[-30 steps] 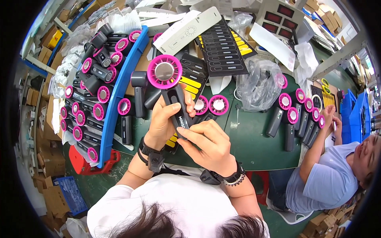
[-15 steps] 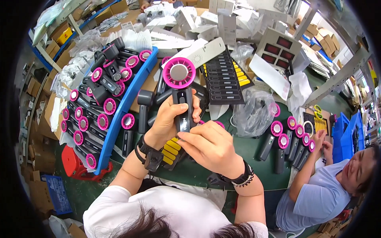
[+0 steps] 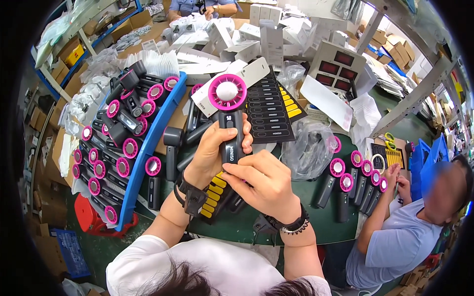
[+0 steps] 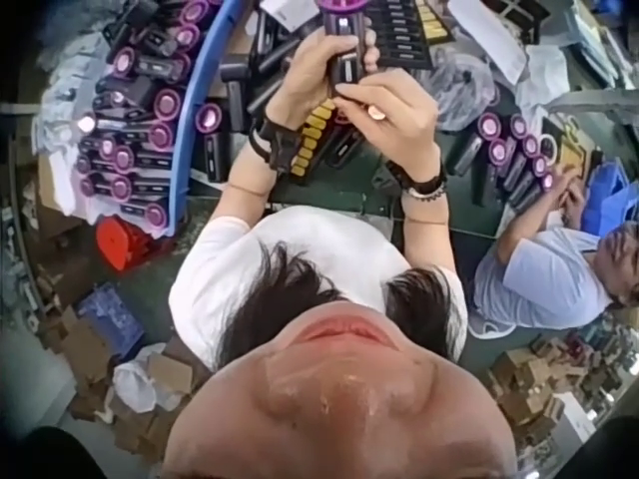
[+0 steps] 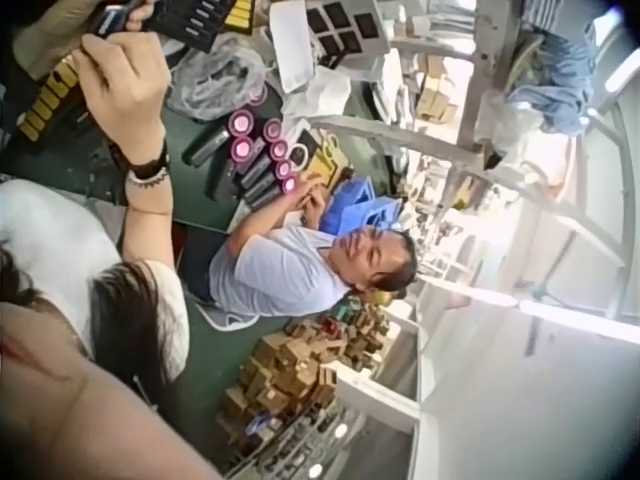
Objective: Assembling and inspecting handheld hair dryers on a production line.
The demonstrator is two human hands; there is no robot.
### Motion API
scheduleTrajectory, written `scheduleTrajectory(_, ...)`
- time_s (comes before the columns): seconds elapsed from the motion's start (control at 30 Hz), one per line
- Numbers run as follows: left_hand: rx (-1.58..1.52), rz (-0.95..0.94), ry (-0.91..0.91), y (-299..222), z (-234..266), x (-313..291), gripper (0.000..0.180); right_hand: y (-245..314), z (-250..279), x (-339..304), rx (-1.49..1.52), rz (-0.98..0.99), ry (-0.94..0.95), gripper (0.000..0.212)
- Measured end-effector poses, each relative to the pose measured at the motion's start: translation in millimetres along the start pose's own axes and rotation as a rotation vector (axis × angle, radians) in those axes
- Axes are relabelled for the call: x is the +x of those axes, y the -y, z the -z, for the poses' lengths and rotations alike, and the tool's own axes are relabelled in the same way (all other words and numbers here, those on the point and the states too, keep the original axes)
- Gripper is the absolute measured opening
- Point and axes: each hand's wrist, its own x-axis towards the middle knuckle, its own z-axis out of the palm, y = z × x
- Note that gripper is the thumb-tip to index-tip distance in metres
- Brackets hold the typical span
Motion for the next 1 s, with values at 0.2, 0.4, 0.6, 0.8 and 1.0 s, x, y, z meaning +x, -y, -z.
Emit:
scheduleTrajectory(0.2, -0.018, 0.016, -0.014, 1.0, 4.2, 0.3, 0.031, -3.1, -4.8, -1.3, 0.016, -0.014, -0.012, 0.026)
scheduleTrajectory(0.4, -0.086, 0.035, -0.037, 2.3, 5.7, 4.6, 0.029, -8.9, -7.6, -0.7, 0.018, -0.036, -0.012, 0.026)
scheduleTrajectory(0.6, -0.100, 0.053, -0.095, 5.3, 11.7, 11.3, 0.028, -16.8, -9.7, 0.8, 0.007, -0.012, 0.004, 0.024)
scheduleTrajectory(0.8, -0.126, 0.063, -0.092, 7.4, 12.7, 12.0, 0.029, -17.7, -8.4, 0.0, 0.005, -0.030, 0.004, 0.023)
scheduleTrajectory(1.0, -0.087, 0.072, -0.101, 6.8, 14.2, 13.5, 0.030, -18.2, -7.8, 1.6, 0.012, -0.056, 0.011, 0.024)
